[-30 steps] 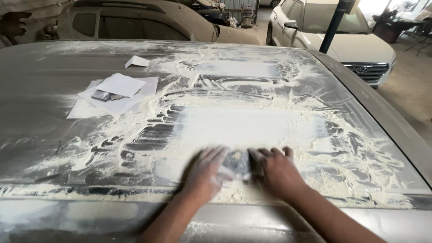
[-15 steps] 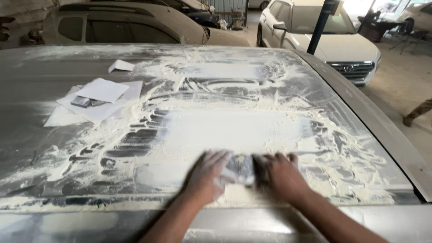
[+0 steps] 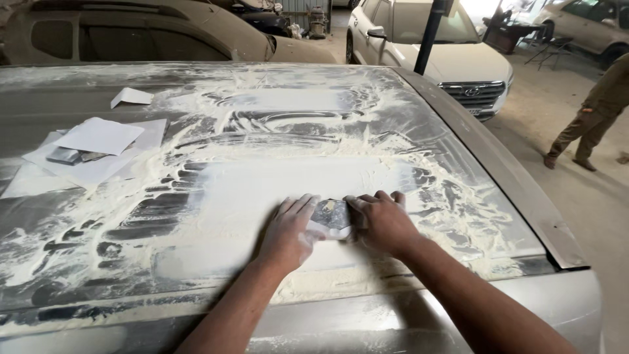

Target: The person sands a white-painted section on the roof of a silver car using a sanding block held in both hands. The person moves the block back and forth across the surface, generating white dust. The camera remains in a first-person view focused on the hands and the roof throughout.

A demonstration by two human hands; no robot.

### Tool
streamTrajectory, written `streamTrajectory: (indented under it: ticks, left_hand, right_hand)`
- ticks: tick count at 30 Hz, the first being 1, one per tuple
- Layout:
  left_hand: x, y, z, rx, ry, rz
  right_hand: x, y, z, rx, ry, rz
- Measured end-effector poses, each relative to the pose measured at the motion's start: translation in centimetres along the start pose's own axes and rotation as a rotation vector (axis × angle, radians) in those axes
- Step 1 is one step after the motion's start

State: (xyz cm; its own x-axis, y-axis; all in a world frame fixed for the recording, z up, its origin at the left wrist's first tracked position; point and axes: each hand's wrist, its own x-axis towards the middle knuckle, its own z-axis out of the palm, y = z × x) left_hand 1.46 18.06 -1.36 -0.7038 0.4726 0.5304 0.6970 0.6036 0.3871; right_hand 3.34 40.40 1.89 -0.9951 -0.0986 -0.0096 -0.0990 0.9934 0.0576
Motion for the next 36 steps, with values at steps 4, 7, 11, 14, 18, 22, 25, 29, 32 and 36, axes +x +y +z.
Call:
streamTrajectory:
  ticks: [4,7,11,14,18,22,25,29,32,36]
  left_hand:
    - [-0.3,0.9,0.3,-0.031,-0.050,-0.013]
    - [0.3,0.6,0.9,-0.020,-0.028,0.071]
    - [1.1,0.3,2.4,-0.006,0.041,0.061]
    - [0.1,0.9,3.0,-0.018,-0.009,0.023]
    - [0.2,1.8,3.2,0.082,-0.112,0.039]
    - [1.6,1.9,3.7,0.067,-0.048,0.008]
    - [1.3,1.7,4.2,0.036,-0.079,-0.024]
    - [0.7,1.6,4.1,0.049,-0.108,0.023]
    - [1.4,2.0,3.8,0.008,-0.138,-0.003]
    - [2.4,2.9,3.4,0.021,-0.100,-0.029]
  right_hand:
    - [-1.8,0.6,0.8,0.043,0.094,-0.054]
    - [-2.2,1.1,0.5,0.043,0.020,-0.026]
    - [-1.2,2.0,-0.4,0.050,0.096,-0.031]
    - [-2.9,2.1,0.6,0.082,0.093,-0.054]
    - [-4.2,2.5,0.8,0.053,0.098,-0.041]
    - [-3.7,2.9,0.0,0.103,0.059,0.029]
    - [-3.8,3.0,-0.2,0.061,0.079,-0.004]
    - [-4.4,2.7,0.0,0.083,0.091,-0.011]
    - [-4.3,2.8,-0.4,0.108,0.002,0.044]
    - [-3.8,3.1,-0.9,0.117,0.043,0.045]
